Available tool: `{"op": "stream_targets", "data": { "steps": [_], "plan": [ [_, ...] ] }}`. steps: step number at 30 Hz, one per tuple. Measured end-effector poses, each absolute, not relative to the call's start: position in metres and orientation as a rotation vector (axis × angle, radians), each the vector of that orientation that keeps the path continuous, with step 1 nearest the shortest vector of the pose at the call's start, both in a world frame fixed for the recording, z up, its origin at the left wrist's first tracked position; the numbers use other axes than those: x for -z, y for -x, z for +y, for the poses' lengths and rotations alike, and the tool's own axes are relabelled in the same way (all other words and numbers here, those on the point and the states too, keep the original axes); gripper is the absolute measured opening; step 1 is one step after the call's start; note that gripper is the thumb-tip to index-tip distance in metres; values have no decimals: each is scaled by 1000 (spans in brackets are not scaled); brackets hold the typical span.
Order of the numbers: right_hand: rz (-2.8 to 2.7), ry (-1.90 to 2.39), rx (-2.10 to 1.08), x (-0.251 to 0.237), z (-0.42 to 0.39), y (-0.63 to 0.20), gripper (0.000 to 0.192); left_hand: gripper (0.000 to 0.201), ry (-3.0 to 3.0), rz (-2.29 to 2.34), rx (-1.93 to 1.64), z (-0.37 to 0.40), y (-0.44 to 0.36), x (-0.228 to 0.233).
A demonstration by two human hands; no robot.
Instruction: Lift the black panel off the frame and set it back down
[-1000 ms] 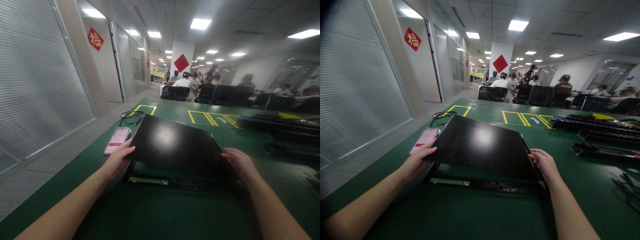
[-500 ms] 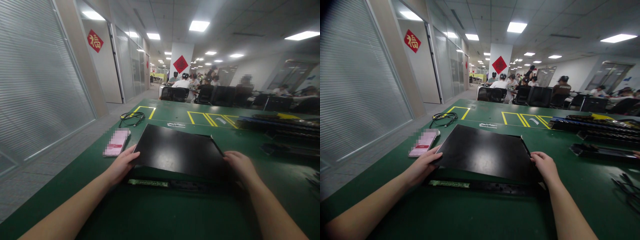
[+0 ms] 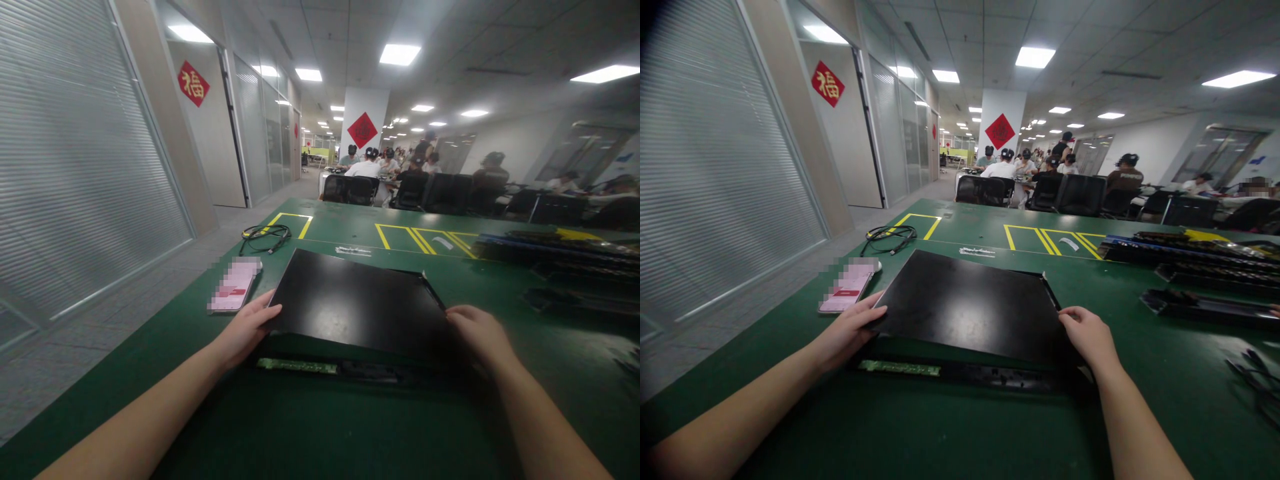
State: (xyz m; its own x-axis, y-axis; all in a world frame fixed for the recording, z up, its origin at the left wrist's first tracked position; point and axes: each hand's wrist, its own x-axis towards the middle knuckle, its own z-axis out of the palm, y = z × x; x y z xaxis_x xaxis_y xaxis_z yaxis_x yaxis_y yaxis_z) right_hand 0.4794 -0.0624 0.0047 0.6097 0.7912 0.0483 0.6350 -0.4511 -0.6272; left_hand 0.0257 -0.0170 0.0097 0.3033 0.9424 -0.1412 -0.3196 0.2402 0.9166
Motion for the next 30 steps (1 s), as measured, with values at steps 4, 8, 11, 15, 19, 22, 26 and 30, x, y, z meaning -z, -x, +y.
{"op": "stream_targets", "data": {
  "steps": [4, 8, 11, 15, 19, 22, 26, 30],
  "plan": [
    [-1127, 2283, -349, -12, -65, -474, 23, 67, -927, 842, -1005, -18, -28, -11],
    [-1161, 2312, -344, -14, -65, -474, 23, 74, -925, 837, -1009, -19, -28, -11],
    [-1179, 2320, -334, -11, -65, -477, 24, 81, -919, 832, -1021, -19, -27, -10],
    [-1216, 2297, -312, -5, -64, -483, 25, 77, -911, 829, -1029, -18, -26, -9],
    [-1219, 2322, -310, -4, -63, -484, 28, 63, -909, 890, -1063, -18, -26, -8],
    [-1211, 2345, -310, -5, -63, -482, 30, 52, -916, 923, -1087, -17, -27, -6],
    [-1195, 2340, -333, -5, -62, -482, 30, 51, -914, 924, -1094, -14, -28, -4],
    [-1200, 2342, -315, -5, -61, -483, 28, 54, -920, 916, -1094, -14, -27, -3]
  ]
}}
